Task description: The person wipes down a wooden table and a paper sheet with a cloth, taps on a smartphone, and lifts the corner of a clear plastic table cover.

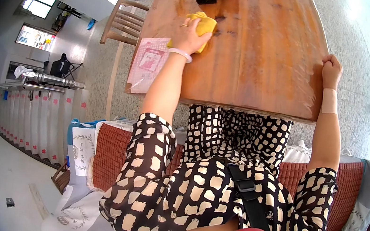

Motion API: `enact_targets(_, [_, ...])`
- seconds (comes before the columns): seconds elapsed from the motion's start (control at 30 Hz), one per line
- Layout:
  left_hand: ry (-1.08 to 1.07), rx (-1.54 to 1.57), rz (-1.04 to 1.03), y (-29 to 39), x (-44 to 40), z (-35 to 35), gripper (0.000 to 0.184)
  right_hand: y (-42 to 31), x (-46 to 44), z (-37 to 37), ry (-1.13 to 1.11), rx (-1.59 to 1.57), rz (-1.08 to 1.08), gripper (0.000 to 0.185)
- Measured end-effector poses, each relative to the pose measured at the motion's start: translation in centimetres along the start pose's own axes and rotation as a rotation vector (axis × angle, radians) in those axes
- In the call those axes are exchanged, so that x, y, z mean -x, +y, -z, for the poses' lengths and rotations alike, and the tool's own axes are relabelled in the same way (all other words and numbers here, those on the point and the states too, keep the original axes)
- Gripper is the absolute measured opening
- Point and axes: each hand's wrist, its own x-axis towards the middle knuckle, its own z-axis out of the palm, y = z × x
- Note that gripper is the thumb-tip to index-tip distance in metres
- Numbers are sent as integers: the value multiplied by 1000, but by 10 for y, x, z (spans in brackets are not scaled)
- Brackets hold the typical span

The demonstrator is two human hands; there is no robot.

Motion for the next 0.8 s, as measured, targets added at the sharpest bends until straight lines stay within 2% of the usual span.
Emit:
enact_targets(0.07, [-27,16,-34,23,1,-2,70,-1,0,2,1,4,-2,19])
enact_targets(0.2, [-122,113,-255,83,34,9,68,-1,0,1,-10,-19,17,19])
enact_targets(0.27, [-26,179,-425,110,57,18,63,1,0,0,-16,-20,18,19])
enact_targets(0.37, [-21,291,-557,138,80,28,61,2,0,2,-7,-10,60,19])
enact_targets(0.63, [-26,439,-638,138,74,19,59,-3,3,4,-12,-54,48,19])
enact_targets(0.8, [22,370,-576,129,51,6,59,-2,4,8,-30,-67,46,19])
